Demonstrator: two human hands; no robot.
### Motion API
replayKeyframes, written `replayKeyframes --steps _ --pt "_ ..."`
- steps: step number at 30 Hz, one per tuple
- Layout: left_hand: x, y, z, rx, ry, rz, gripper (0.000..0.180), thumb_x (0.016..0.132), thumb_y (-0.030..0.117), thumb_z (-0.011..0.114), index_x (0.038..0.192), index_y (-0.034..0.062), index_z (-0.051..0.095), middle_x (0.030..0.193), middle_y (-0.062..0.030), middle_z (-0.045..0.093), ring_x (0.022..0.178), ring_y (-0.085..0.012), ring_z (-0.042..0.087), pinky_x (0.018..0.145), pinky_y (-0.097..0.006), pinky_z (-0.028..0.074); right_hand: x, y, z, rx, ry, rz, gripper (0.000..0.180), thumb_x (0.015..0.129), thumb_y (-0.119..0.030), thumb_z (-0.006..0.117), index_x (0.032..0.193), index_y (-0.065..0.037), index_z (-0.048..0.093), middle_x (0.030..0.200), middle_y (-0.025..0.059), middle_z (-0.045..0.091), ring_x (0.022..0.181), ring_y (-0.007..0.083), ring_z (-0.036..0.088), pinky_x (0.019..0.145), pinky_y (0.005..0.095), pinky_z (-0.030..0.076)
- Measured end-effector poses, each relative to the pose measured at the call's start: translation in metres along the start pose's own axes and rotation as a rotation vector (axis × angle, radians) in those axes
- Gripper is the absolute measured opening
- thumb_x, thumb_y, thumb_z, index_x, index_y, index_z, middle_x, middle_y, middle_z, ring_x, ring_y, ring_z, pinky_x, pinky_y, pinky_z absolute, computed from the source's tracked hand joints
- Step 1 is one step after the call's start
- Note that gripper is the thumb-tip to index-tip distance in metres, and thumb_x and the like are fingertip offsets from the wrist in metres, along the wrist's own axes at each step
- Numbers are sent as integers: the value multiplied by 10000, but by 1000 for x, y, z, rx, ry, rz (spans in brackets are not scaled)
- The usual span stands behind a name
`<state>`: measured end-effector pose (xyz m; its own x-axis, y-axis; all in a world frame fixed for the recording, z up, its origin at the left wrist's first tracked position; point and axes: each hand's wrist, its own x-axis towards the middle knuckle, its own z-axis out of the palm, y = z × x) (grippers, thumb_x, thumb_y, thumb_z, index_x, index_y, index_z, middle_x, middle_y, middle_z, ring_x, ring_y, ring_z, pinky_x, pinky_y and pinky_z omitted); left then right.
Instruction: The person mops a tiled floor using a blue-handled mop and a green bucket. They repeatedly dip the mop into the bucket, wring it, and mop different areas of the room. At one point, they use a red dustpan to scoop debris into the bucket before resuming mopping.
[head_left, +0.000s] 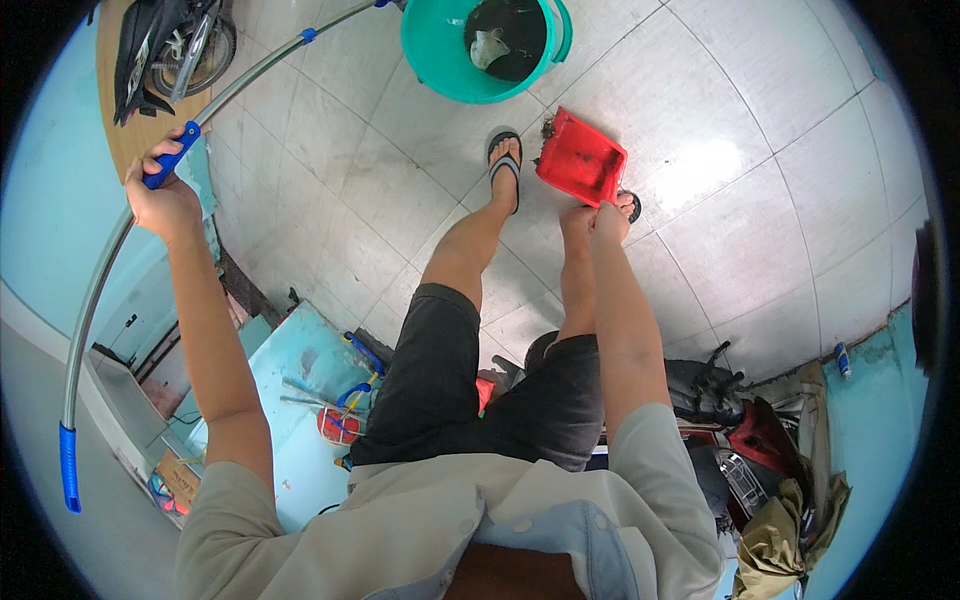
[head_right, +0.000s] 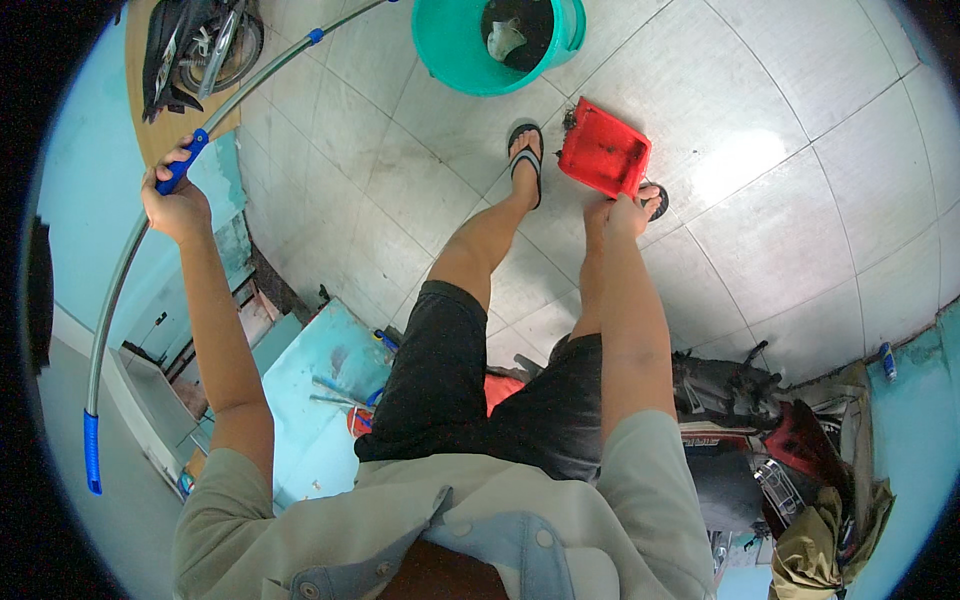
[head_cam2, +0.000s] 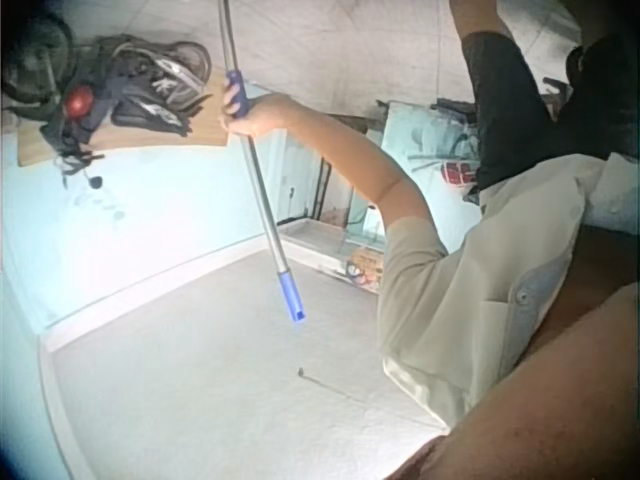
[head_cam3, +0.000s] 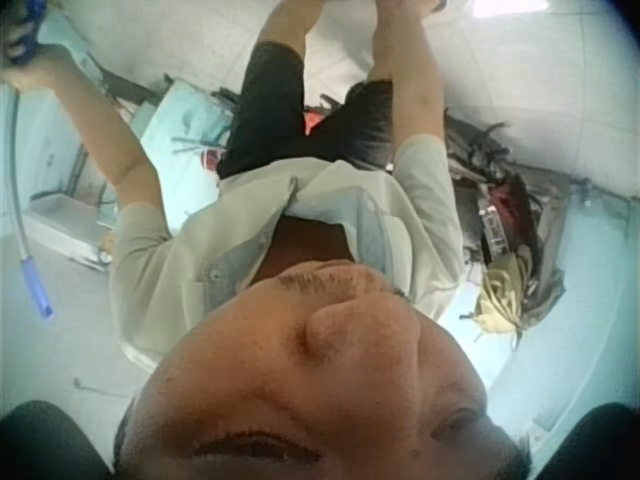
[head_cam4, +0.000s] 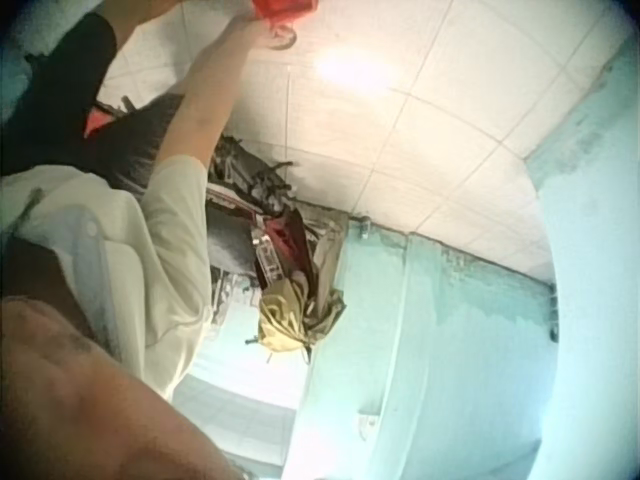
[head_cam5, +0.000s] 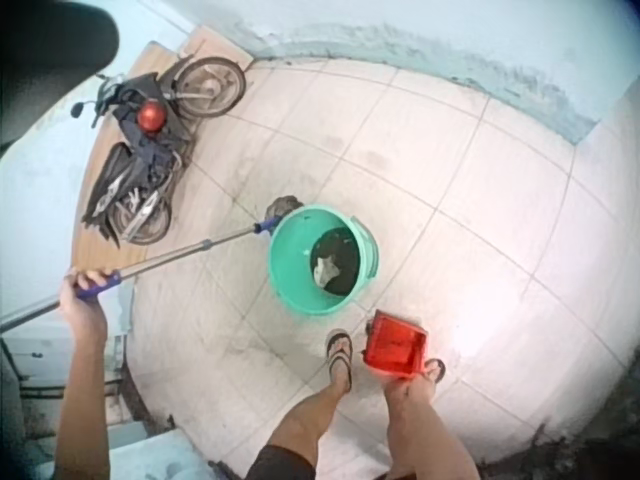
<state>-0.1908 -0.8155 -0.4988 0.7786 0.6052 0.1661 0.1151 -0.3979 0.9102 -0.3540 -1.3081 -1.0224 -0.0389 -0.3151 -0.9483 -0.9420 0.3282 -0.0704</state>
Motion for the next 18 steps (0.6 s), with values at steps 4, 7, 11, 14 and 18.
replayKeyframes --steps 4,7,11,14,18 --pt "-4 6 13 45 35 7 207 1020 120 345 836 41 397 923 -300 675 1089 -495 652 1123 -576 446 53 37 11 -119 71 -274 193 881 -142 719 767 -28 612 626 74 585 472 184 560 427 344 433" --pt "-1 5 17 32 27 23 202 1015 112 344 835 39 399 918 -303 673 1084 -495 654 1118 -575 453 106 74 8 -167 149 -518 199 881 -156 728 769 -24 630 640 79 603 490 180 576 437 346 455" --pt "-3 7 17 68 20 43 202 1014 105 346 829 40 396 903 -302 668 1075 -492 656 1115 -583 460 83 42 0 -215 63 -320 199 876 -175 736 790 -15 653 644 89 621 496 175 588 446 346 473" --pt "-7 11 16 66 13 31 201 1015 102 349 826 43 387 899 -299 668 1071 -488 658 1116 -588 460 70 44 -11 -281 82 -322 197 874 -167 732 783 -15 645 641 89 619 495 173 589 442 344 464" --pt "-11 16 19 66 9 9 197 1012 99 355 824 46 377 896 -293 671 1068 -482 661 1114 -592 464 41 30 -16 -296 55 -328 289 875 -197 705 1014 11 559 937 147 522 807 229 493 685 355 397"
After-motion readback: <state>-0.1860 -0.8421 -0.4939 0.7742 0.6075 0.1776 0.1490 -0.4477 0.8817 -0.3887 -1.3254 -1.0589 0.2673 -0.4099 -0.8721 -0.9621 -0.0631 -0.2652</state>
